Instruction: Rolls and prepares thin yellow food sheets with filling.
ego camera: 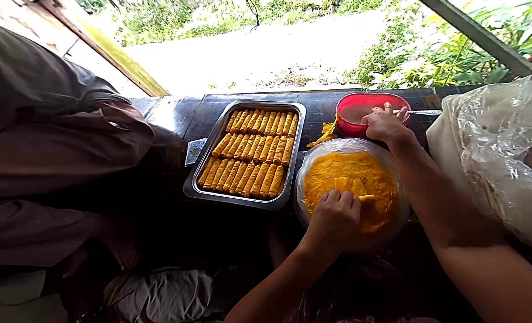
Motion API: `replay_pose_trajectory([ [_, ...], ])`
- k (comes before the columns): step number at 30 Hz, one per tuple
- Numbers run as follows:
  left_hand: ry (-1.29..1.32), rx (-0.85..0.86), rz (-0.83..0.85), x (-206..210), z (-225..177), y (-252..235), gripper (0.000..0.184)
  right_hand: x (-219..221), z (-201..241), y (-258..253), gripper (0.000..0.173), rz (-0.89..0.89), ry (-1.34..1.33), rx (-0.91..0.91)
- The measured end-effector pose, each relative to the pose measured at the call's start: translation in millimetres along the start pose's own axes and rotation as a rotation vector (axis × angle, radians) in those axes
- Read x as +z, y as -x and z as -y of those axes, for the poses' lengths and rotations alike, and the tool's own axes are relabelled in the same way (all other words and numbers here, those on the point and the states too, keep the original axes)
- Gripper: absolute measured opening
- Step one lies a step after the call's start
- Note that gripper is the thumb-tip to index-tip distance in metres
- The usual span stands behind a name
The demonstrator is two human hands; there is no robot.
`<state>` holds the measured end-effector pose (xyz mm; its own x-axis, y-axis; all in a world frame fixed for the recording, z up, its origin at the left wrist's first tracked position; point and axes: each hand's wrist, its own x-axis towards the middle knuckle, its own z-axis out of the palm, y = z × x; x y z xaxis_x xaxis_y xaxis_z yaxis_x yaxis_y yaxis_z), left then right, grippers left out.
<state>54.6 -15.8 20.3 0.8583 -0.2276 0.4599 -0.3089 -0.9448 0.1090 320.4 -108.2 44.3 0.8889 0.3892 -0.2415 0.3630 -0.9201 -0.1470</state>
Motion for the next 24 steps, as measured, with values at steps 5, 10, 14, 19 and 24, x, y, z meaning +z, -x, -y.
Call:
replay_pose_trajectory([
  [5,-0.004,-0.027,-0.038,1.8,-4.5,8.1,0.023,-0.3,-12.1,29.4,0.033,-0.3,-0.359,-0.189],
  [10,0.017,-0.051,-0.009,0.5,-8.5,19.9,0.027,20.0,-18.0,112.7,0.042,-0.356,-0.606,-0.546],
  [14,0.012,-0.045,-0.008,4.3,-8.1,24.7,0.029,57.7,-29.7,149.2,0.064,-0.441,-0.289,-0.802],
  [19,0.028,-0.036,-0.004,6.2,-6.5,23.3,0.025,66.7,-38.3,152.5,0.07,-0.447,0.154,-0.85],
  [24,0.021,-0.037,0.001,5.4,-6.8,23.5,0.024,55.3,-34.9,150.9,0.064,-0.501,0.172,-0.817],
])
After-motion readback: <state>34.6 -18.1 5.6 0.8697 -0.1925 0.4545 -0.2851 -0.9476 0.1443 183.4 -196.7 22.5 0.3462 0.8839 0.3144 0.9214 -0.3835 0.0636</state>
